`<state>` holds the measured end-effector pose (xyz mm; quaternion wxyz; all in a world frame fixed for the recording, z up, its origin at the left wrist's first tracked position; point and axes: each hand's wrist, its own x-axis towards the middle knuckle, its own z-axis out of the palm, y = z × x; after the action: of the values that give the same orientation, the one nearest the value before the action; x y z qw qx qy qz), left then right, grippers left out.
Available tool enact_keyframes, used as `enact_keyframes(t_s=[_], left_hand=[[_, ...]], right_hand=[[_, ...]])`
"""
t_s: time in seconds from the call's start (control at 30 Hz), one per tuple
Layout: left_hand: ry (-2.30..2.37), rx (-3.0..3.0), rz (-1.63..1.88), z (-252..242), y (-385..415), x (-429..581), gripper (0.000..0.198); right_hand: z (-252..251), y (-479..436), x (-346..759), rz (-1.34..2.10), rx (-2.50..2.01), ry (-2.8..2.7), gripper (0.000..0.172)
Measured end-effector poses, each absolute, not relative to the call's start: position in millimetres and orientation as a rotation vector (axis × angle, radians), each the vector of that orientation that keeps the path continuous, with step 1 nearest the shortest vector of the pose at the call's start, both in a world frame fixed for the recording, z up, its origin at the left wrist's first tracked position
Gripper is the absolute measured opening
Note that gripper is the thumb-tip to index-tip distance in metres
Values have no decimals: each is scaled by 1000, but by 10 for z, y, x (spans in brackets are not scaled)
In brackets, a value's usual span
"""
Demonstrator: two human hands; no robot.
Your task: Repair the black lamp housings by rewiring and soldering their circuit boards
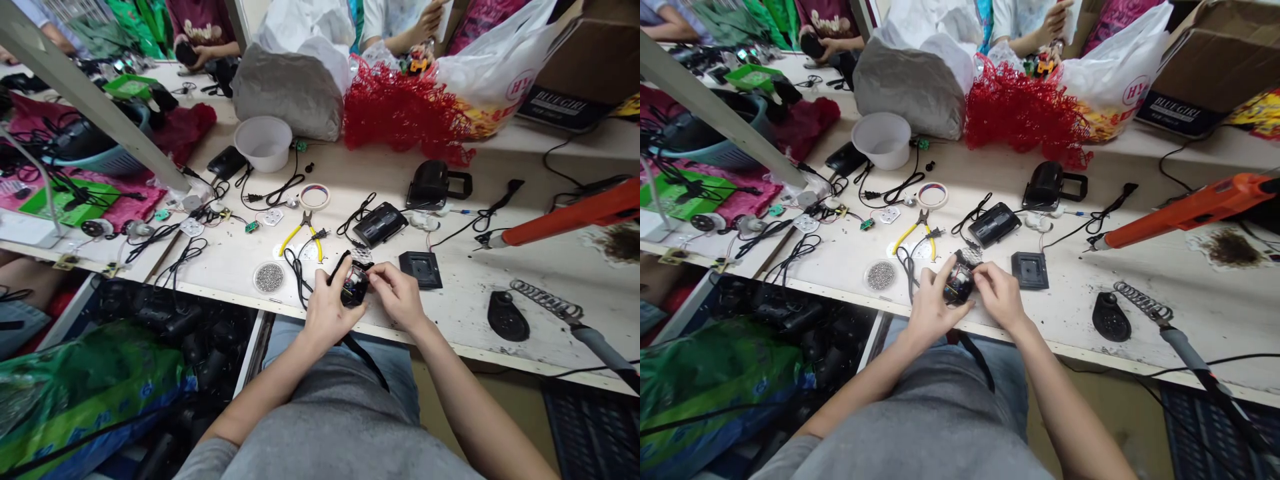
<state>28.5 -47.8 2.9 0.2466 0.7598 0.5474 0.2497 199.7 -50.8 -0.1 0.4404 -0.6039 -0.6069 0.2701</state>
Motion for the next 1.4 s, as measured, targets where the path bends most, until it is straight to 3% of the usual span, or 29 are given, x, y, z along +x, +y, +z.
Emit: enact_keyframes(t_s=[0.17, 0.53, 0.93, 1.07, 1.23, 1.4], left_hand=[[1523, 2146, 504, -22, -513, 270, 82], [1587, 2297, 689, -221, -595, 278, 75], [1305, 2147, 595, 25, -585, 105, 99], [1180, 2154, 577, 113, -528, -209, 82], [1052, 2135, 663, 185, -224, -302, 44], [904, 2372, 632, 190, 30, 24, 50]], right_hand=[[-64, -557, 1962, 423, -1449, -1691, 6], [-178, -577, 1967, 283, -1393, -1861, 19], [47, -733, 2110, 95, -1417, -1785, 19], [120, -1171, 1903, 127, -1422, -1775, 27], [8, -1328, 1526, 288, -1448, -1845, 40], [-89, -1206, 1440, 225, -1512, -1845, 25]])
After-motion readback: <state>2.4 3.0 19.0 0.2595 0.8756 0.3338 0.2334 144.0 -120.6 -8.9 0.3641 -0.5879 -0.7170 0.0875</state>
